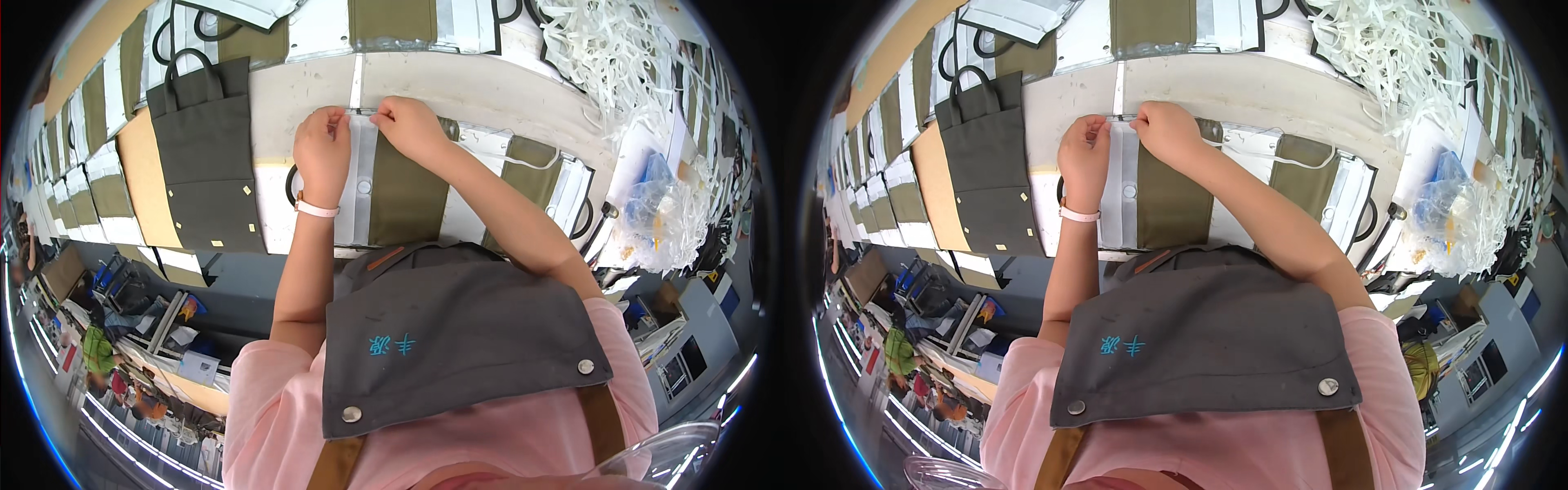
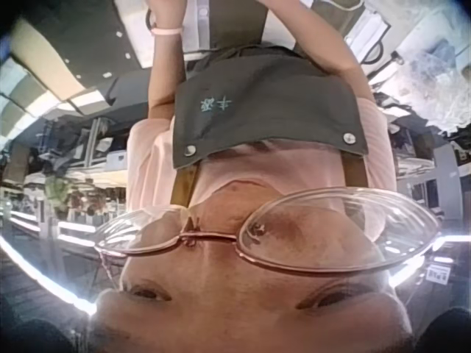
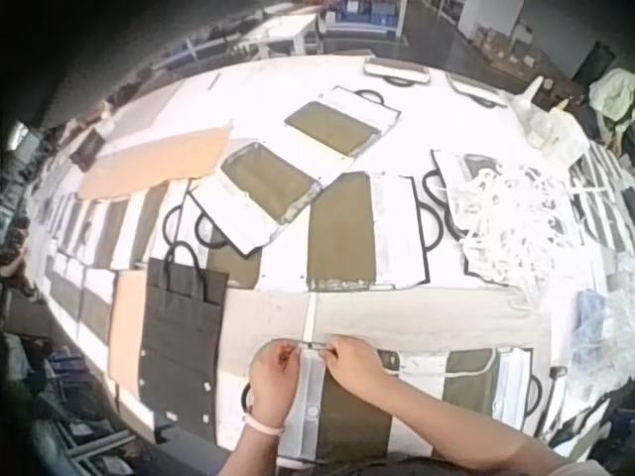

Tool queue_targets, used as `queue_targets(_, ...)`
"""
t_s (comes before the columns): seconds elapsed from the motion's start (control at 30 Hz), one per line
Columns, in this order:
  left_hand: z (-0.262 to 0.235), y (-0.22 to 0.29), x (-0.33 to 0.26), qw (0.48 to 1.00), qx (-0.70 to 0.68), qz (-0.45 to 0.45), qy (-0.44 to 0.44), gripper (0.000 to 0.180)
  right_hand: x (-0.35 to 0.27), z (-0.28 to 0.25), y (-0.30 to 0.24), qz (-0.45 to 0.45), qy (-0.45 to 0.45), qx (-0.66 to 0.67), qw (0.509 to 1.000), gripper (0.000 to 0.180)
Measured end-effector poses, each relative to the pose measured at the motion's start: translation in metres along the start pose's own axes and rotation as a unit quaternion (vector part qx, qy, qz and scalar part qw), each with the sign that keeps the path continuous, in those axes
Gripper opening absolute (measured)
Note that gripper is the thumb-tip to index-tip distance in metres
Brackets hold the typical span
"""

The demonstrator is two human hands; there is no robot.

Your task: The person assembles a tote bag by inserting white plastic strips into the top edge of a green fabric panel. They use a hammer to secure the strips and then apply a white adhesive seal along the edge. The process is repeated for multiple bags on a factory floor.

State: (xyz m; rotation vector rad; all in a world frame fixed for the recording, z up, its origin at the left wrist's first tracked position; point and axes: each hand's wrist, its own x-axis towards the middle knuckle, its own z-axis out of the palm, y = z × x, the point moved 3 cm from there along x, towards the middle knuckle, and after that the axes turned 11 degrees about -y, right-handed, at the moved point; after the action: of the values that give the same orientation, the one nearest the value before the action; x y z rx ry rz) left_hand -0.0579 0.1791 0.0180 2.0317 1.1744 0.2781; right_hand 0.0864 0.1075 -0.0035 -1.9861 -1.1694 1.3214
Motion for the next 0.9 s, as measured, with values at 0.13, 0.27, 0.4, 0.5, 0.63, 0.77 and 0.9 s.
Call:
queue_targets(0.13, 0.005, 0.0, 0.004, 1.0, 0.015, 0.002, 0.005, 0.008, 0.005, -0.001, 0.001, 0.012, -0.01, -0.012, 1.0, 0.022)
queue_targets(0.27, 0.006, 0.001, 0.005, 0.999, 0.039, -0.012, 0.011, 0.008, 0.008, -0.004, -0.001, 0.024, -0.031, 0.0, 0.999, 0.023)
queue_targets(0.4, 0.007, 0.001, 0.005, 0.997, 0.071, -0.002, 0.016, 0.008, 0.013, -0.002, 0.004, 0.024, -0.036, 0.014, 0.999, 0.023)
queue_targets(0.5, 0.008, 0.001, 0.004, 0.996, 0.083, 0.003, 0.022, 0.008, 0.013, -0.002, 0.003, 0.025, -0.035, 0.01, 0.999, 0.024)
queue_targets(0.63, 0.009, 0.001, 0.004, 0.995, 0.094, 0.012, 0.031, 0.009, 0.013, -0.002, 0.003, 0.028, -0.033, 0.006, 0.999, 0.024)
queue_targets(0.77, 0.009, 0.0, 0.003, 0.995, 0.096, 0.01, 0.026, 0.009, 0.012, -0.003, 0.002, 0.035, -0.037, 0.009, 0.999, 0.024)
queue_targets(0.9, 0.008, 0.0, 0.002, 0.995, 0.099, 0.007, 0.024, 0.011, 0.013, 0.0, 0.003, 0.034, -0.033, 0.003, 0.999, 0.024)
